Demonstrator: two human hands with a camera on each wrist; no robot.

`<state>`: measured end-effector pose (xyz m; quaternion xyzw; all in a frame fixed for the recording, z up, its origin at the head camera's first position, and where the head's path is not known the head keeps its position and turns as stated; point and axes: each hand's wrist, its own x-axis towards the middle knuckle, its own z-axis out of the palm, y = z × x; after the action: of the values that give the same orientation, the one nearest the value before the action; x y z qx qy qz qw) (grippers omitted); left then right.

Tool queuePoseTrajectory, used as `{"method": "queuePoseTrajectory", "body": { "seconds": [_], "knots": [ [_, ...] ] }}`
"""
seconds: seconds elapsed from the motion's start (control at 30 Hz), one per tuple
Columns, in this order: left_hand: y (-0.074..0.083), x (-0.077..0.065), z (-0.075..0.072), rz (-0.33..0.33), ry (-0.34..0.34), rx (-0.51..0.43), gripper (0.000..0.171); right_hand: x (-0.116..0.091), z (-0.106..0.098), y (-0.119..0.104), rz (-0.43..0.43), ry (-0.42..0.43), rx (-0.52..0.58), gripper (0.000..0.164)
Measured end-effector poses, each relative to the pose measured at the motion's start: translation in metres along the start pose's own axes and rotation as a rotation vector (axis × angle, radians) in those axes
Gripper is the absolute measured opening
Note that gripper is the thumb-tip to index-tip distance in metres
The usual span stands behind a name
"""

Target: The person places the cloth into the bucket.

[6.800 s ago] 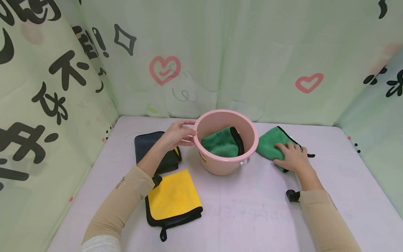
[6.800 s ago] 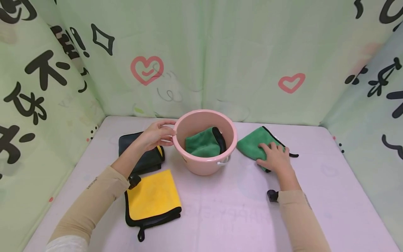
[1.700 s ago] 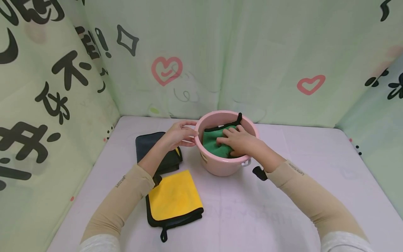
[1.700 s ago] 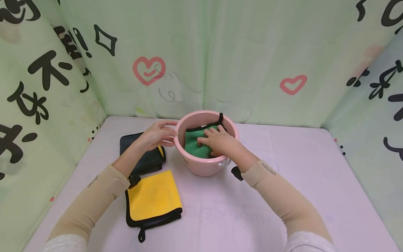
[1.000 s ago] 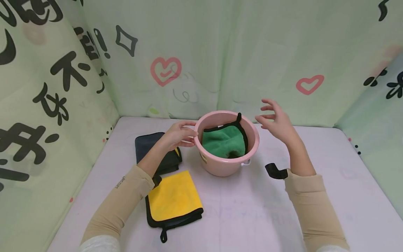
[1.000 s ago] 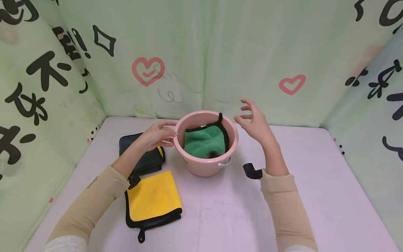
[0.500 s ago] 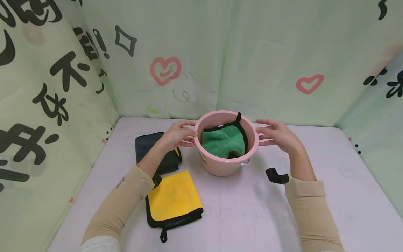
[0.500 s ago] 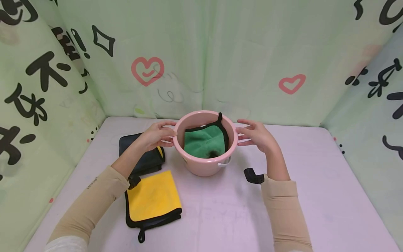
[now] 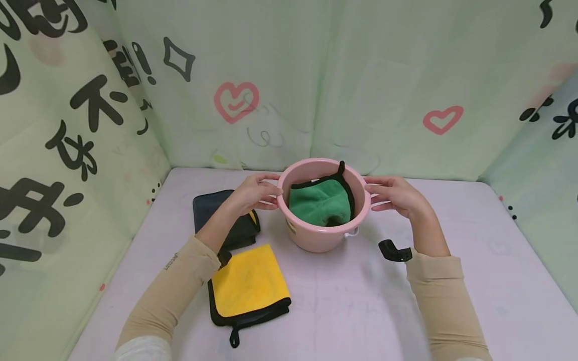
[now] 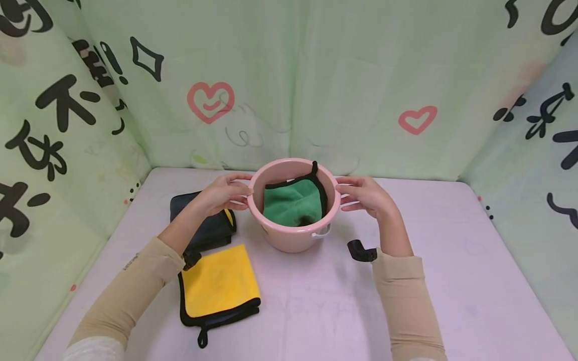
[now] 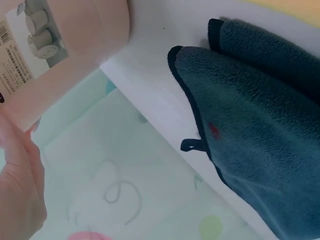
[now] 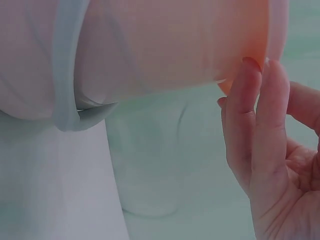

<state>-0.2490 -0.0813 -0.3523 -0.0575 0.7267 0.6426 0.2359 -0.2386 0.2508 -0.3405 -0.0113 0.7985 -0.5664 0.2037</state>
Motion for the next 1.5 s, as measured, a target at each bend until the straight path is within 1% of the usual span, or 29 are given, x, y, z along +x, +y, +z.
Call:
{"method": "queuePoseTrajectory", "body": {
  "seconds": [0.1, 0.17, 0.2, 0.23, 0.27, 0.33, 0.43, 0.53, 0.6, 0.67, 0.73, 0.77, 0.83, 0.9, 1.0, 1.07, 1.23, 1.3, 1.37, 1.5],
  "knots": [
    [0.001, -0.002, -0.001, 0.017, 0.008, 0.053, 0.046, 0.001, 0.0, 0.0, 0.004, -0.006, 0.003, 0.057],
    [0.001, -0.005, -0.001, 0.059, 0.019, 0.133, 0.047, 0.002, 0.0, 0.001, 0.006, -0.009, 0.003, 0.057],
    [0.001, -0.007, -0.001, 0.096, 0.022, 0.195, 0.047, 0.002, 0.0, 0.001, 0.007, -0.008, 0.002, 0.057],
    [0.001, -0.01, -0.002, 0.146, 0.027, 0.271, 0.048, 0.002, 0.0, 0.001, 0.006, -0.01, 0.0, 0.057],
    [0.0, -0.013, -0.002, 0.211, 0.034, 0.355, 0.049, 0.002, 0.0, 0.001, 0.007, -0.012, -0.002, 0.057],
    [-0.002, -0.023, -0.004, 0.355, 0.069, 0.523, 0.052, 0.002, 0.0, 0.001, 0.003, -0.014, -0.01, 0.058],
    [-0.008, -0.039, -0.008, 0.594, 0.142, 0.767, 0.058, 0.002, 0.0, 0.001, -0.001, -0.015, -0.022, 0.059],
    [-0.02, -0.055, -0.014, 0.78, 0.211, 0.972, 0.065, 0.0, 0.001, -0.001, -0.002, -0.008, -0.032, 0.059],
    [-0.032, -0.064, -0.019, 0.872, 0.25, 1.1, 0.068, -0.001, 0.001, -0.002, -0.001, -0.005, -0.037, 0.058],
    [-0.045, -0.073, -0.024, 0.933, 0.272, 1.2, 0.07, -0.002, 0.002, -0.003, 0.0, 0.001, -0.047, 0.058],
    [-0.06, -0.081, -0.028, 0.999, 0.278, 1.255, 0.072, -0.002, 0.003, -0.003, 0.003, 0.009, -0.057, 0.057],
    [-0.068, -0.085, -0.03, 1.017, 0.279, 1.282, 0.072, -0.001, 0.004, -0.004, 0.002, 0.01, -0.061, 0.057],
    [-0.084, -0.092, -0.034, 1.036, 0.269, 1.323, 0.073, -0.001, 0.004, -0.004, 0.003, 0.012, -0.073, 0.057],
    [-0.1, -0.099, -0.036, 1.031, 0.244, 1.341, 0.073, -0.001, 0.004, -0.004, 0.003, 0.015, -0.08, 0.056],
    [-0.119, -0.109, -0.038, 0.979, 0.201, 1.373, 0.076, -0.001, 0.003, -0.004, 0.002, 0.016, -0.086, 0.057],
    [-0.128, -0.114, -0.038, 0.957, 0.165, 1.379, 0.078, -0.001, 0.002, -0.003, 0.004, 0.022, -0.082, 0.056],
    [-0.146, -0.122, -0.038, 0.958, 0.084, 1.396, 0.083, 0.001, 0.002, -0.001, 0.008, 0.025, -0.073, 0.056],
    [-0.152, -0.124, -0.038, 0.948, 0.051, 1.407, 0.084, 0.002, 0.002, -0.001, 0.008, 0.024, -0.076, 0.056],
    [-0.157, -0.125, -0.037, 0.911, 0.009, 1.42, 0.085, 0.001, 0.002, -0.001, 0.005, 0.025, -0.08, 0.056],
    [-0.165, -0.127, -0.035, 0.789, -0.073, 1.49, 0.085, 0.0, 0.003, -0.001, 0.002, 0.024, -0.085, 0.056]
  ]
}}
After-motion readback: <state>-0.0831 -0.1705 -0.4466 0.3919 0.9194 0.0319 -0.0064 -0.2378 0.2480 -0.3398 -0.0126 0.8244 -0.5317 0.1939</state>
